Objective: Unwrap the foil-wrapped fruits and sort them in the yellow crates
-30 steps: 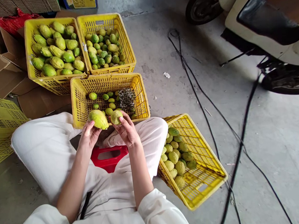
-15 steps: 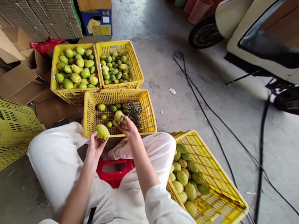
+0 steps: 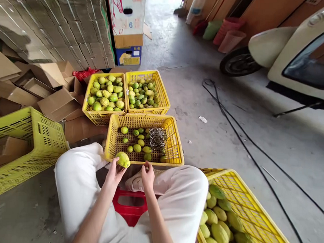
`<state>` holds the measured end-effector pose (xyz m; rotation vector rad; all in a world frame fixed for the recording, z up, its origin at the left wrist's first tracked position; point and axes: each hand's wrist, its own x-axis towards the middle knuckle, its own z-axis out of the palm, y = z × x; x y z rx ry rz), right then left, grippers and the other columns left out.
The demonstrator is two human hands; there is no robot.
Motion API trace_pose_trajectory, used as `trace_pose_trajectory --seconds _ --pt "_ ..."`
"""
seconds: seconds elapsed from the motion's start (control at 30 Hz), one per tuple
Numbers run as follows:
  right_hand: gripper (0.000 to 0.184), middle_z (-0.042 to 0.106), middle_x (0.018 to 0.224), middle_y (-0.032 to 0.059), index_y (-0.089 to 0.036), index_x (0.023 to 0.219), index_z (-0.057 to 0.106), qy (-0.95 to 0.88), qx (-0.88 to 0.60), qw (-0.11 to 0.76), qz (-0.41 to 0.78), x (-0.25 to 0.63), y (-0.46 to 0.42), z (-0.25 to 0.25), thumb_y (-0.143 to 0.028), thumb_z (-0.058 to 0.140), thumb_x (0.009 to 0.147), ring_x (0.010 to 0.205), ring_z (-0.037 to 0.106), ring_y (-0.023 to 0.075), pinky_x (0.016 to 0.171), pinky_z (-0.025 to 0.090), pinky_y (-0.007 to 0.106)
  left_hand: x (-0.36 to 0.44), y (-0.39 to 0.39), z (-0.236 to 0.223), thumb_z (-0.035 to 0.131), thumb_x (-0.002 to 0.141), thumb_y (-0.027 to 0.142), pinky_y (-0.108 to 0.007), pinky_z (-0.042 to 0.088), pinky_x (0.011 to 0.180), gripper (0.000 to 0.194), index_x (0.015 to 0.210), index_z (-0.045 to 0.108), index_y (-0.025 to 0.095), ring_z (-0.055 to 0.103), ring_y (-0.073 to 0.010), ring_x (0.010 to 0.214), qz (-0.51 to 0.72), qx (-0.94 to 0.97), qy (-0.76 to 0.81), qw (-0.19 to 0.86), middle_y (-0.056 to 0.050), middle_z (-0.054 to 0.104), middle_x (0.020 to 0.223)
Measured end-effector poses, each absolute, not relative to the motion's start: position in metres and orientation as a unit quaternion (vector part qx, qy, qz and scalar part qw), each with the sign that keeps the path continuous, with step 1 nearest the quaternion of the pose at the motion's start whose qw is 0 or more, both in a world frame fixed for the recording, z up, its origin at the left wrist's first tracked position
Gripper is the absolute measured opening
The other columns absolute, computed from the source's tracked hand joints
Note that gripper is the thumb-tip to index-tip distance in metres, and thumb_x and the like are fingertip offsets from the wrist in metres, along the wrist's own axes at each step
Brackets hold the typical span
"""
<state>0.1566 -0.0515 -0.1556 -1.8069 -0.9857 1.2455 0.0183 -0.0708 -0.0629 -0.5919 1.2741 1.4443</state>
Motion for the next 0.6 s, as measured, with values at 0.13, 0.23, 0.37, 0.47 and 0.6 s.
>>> trace_pose_trajectory --seconds 0.13,0.23,0.37,0.47,0.6 --pt "0.045 0.077 0.099 0.0117 -0.02 0.102 0.071 -0.383 -0.669 0.377 0.514 0.163 -0.057 -0.156 -0.048 0.065 0.068 0.093 0.073 0.0265 0.082 0.059 0.039 0.006 -0.042 -0.048 0.058 0.095 0.017 -0.032 0.065 0.076 0.006 0.095 0.061 0.021 0.07 -0.0166 0.079 0.63 -0.224 0.544 0.507 -0.007 0.069 0.092" --pt "0.05 0.077 0.107 0.0116 -0.02 0.108 0.07 -0.354 -0.637 0.406 0.552 0.167 -0.047 -0.152 -0.049 0.067 0.067 0.094 0.073 0.0244 0.079 0.059 0.035 -0.025 0.013 -0.012 0.069 0.091 0.026 -0.032 0.064 0.084 0.013 0.102 0.063 0.024 0.071 -0.019 0.095 0.677 -0.157 0.534 0.482 -0.006 0.067 0.1" --pt "0.052 0.077 0.102 0.0103 -0.02 0.105 0.069 -0.286 -0.641 0.42 0.576 0.179 -0.05 -0.154 -0.049 0.071 0.062 0.081 0.073 0.0229 0.07 0.058 0.034 -0.083 0.088 0.05 0.063 0.094 0.052 -0.039 0.056 0.105 0.04 0.125 0.061 0.027 0.063 -0.0219 0.124 0.749 -0.001 0.498 0.437 -0.01 0.061 0.128" --pt "0.046 0.076 0.094 0.0087 -0.021 0.095 0.068 -0.25 -0.651 0.422 0.579 0.187 -0.052 -0.155 -0.048 0.073 0.058 0.073 0.072 0.0225 0.065 0.059 0.034 -0.116 0.108 0.075 0.037 0.095 0.071 -0.054 0.05 0.11 0.07 0.137 0.056 0.018 0.048 -0.0352 0.143 0.73 0.067 0.493 0.468 -0.019 0.05 0.15" --pt "0.046 0.076 0.093 0.0085 -0.021 0.095 0.069 -0.238 -0.644 0.429 0.586 0.19 -0.048 -0.151 -0.047 0.074 0.057 0.076 0.073 0.0236 0.067 0.059 0.034 -0.131 0.082 0.057 0.026 0.098 0.066 -0.059 0.035 0.119 0.067 0.139 0.057 0.023 0.044 -0.0306 0.149 0.681 0.116 0.557 0.46 -0.014 0.048 0.159"
